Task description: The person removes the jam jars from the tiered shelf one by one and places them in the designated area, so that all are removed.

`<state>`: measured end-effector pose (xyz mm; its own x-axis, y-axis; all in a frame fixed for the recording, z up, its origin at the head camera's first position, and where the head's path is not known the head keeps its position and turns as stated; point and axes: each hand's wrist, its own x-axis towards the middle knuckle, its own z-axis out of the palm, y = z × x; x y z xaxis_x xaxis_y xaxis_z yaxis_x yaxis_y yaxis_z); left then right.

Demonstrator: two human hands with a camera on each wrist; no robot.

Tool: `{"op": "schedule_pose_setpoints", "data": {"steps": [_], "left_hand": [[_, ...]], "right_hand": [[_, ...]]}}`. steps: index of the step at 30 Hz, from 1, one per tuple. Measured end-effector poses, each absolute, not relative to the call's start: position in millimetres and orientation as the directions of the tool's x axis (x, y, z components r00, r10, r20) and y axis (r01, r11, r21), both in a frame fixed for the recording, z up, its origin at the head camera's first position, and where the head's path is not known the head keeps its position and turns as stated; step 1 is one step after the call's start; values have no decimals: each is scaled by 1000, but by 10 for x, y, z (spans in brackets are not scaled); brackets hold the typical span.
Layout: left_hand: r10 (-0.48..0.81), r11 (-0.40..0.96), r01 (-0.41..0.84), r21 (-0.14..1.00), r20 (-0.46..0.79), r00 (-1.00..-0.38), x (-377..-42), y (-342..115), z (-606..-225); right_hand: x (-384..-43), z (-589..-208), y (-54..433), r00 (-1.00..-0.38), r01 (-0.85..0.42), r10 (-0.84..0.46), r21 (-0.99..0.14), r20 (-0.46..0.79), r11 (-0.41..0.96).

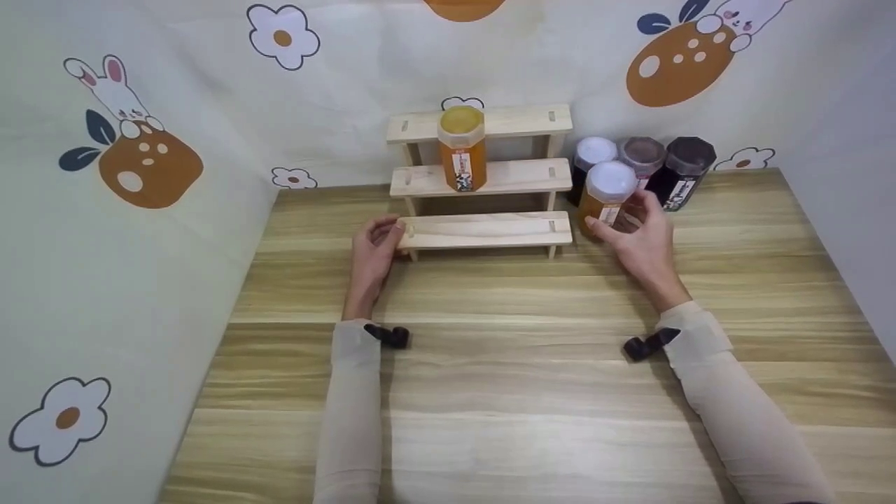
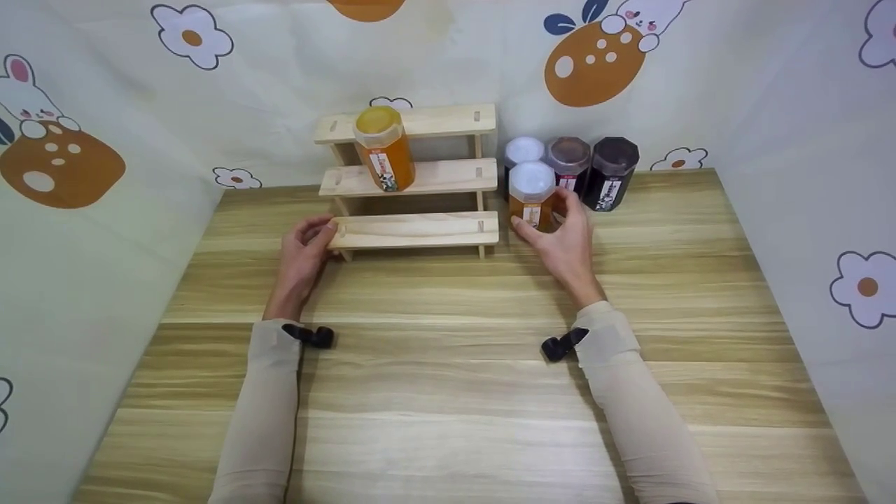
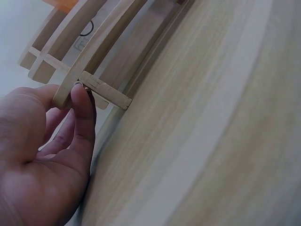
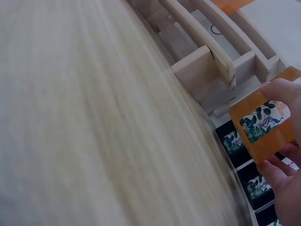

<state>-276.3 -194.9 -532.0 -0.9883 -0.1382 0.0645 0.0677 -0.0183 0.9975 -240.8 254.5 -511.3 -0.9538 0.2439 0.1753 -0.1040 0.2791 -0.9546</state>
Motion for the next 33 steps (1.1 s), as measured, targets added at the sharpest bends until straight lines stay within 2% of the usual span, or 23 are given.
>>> {"op": "schedule_pose_setpoints", "data": {"steps": [7,15,22,33], "left_hand": [[-121,-58,49,997,42,-992,-2753,-1952,-5305],[-137,-15,77,997,75,-988,-2771,-1956,-5312],[-152,1,68,998,67,-986,-2771,-1945,-5309],[-157,15,72,997,73,-985,-2776,-1942,-5325]], "right_hand": [[-2422,-5166,2540,-958,-99,231,-953,169,287],[-2458,-5212,2534,-964,-84,215,-947,156,310],[-2484,-5241,2542,-966,-58,212,-921,149,386],[-2518,-5248,2550,-964,-61,214,-917,156,393]]}}
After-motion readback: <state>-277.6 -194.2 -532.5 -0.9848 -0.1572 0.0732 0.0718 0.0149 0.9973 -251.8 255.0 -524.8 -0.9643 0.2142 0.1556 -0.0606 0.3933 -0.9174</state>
